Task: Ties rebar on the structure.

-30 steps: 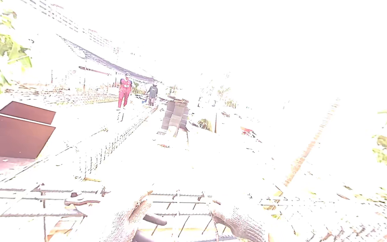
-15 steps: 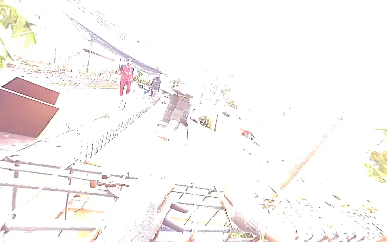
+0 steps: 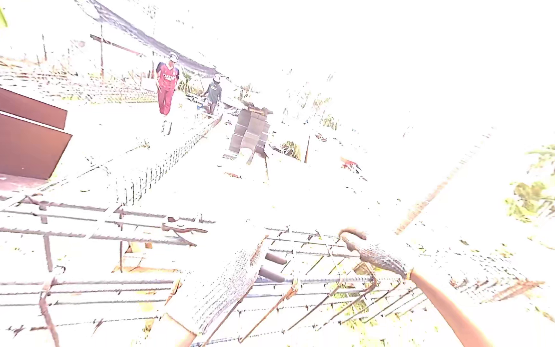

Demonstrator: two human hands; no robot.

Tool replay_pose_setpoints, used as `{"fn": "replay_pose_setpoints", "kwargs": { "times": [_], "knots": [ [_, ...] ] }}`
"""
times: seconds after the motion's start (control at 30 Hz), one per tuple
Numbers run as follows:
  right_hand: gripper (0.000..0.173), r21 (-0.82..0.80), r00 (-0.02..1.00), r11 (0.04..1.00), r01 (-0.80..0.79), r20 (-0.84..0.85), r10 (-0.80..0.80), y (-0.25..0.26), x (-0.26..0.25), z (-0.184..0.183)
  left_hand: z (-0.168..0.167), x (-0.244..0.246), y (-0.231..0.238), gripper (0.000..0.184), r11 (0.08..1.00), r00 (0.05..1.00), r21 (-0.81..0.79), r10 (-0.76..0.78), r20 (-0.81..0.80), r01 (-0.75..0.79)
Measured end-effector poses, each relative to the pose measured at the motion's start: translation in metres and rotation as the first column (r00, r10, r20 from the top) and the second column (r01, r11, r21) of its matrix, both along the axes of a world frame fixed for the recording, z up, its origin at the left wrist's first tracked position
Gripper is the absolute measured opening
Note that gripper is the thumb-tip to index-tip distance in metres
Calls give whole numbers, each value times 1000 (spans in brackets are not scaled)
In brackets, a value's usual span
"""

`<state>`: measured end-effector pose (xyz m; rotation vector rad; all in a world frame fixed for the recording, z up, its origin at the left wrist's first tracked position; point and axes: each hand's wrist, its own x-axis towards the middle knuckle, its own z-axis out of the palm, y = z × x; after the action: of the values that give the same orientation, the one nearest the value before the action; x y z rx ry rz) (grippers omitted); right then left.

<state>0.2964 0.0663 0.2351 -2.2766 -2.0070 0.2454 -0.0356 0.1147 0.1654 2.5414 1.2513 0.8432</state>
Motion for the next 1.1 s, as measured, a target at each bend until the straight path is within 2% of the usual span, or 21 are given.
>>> {"fn": "replay_pose_setpoints", "kwargs": {
  "times": [0.03, 0.1, 0.13, 0.2, 0.23, 0.27, 0.4, 0.5, 0.63, 0.7, 0.73, 0.77, 0.8, 0.87, 0.9, 0.97, 1.0, 1.03, 1.1],
  "knots": [
    [35, 43, 998, 998, -46, 54, 44, -2, 6, 0, -13, 1, 8, 42, 990, 1000, 138, 24, 0, -24],
    [37, 100, 956, 981, -166, 260, 135, -4, 18, -3, -26, 2, 19, 43, 967, 999, 254, 27, 30, -34],
    [41, 109, 908, 963, -248, 372, 192, -5, 24, -6, -27, 2, 19, 44, 966, 999, 257, 29, 38, -38],
    [48, 81, 805, 909, -410, 500, 319, -4, 29, -11, -19, 3, 12, 42, 989, 999, 147, 16, 42, -22],
    [49, 49, 768, 887, -460, 522, 369, -3, 28, -12, -10, 3, 5, 41, 999, 998, 38, 0, 56, -2],
    [48, 10, 753, 877, -480, 518, 406, -3, 26, -12, -7, 3, 3, 40, 1000, 998, 10, -5, 70, 5],
    [44, -63, 718, 842, -535, 491, 493, 0, 15, -16, -26, 2, 18, 43, 965, 998, 257, 41, 51, -53],
    [42, -11, 611, 762, -648, 591, 528, 2, 23, -24, -25, 1, 19, 44, 956, 998, 289, 44, 38, -54],
    [37, -1, 638, 793, -609, 594, 491, 4, 17, -24, -23, 3, 18, 46, 967, 998, 246, 62, 17, -64],
    [40, 3, 772, 882, -471, 485, 411, 2, 10, -27, -22, 3, 15, 46, 973, 998, 225, 56, 12, -58],
    [45, -24, 870, 937, -348, 363, 333, 1, 5, -28, -21, 3, 15, 45, 972, 998, 230, 53, 15, -55],
    [50, -71, 951, 976, -205, 220, 215, 0, -3, -26, -22, 3, 15, 44, 964, 998, 261, 50, 29, -56],
    [52, -92, 987, 992, -81, 132, 93, 1, -8, -25, -23, 3, 16, 43, 960, 998, 274, 49, 37, -57],
    [47, -69, 991, 992, 108, -74, -113, 7, -12, -28, -24, 3, 17, 42, 958, 997, 280, 58, 41, -68],
    [40, -83, 948, 981, 176, -255, -191, 10, -11, -32, -26, 4, 17, 43, 957, 997, 281, 58, 45, -68],
    [34, -183, 776, 946, 268, -541, -325, 11, -11, -36, -27, 4, 17, 43, 962, 998, 267, 46, 49, -58],
    [35, -223, 722, 932, 285, -591, -361, 11, -11, -36, -26, 4, 17, 44, 966, 998, 253, 39, 50, -50],
    [37, -231, 729, 930, 285, -578, -367, 11, -12, -33, -26, 4, 17, 43, 968, 998, 246, 41, 50, -52],
    [45, -168, 860, 954, 247, -416, -296, 7, -12, -28, -24, 4, 16, 43, 972, 997, 226, 60, 38, -67]
  ]
}}
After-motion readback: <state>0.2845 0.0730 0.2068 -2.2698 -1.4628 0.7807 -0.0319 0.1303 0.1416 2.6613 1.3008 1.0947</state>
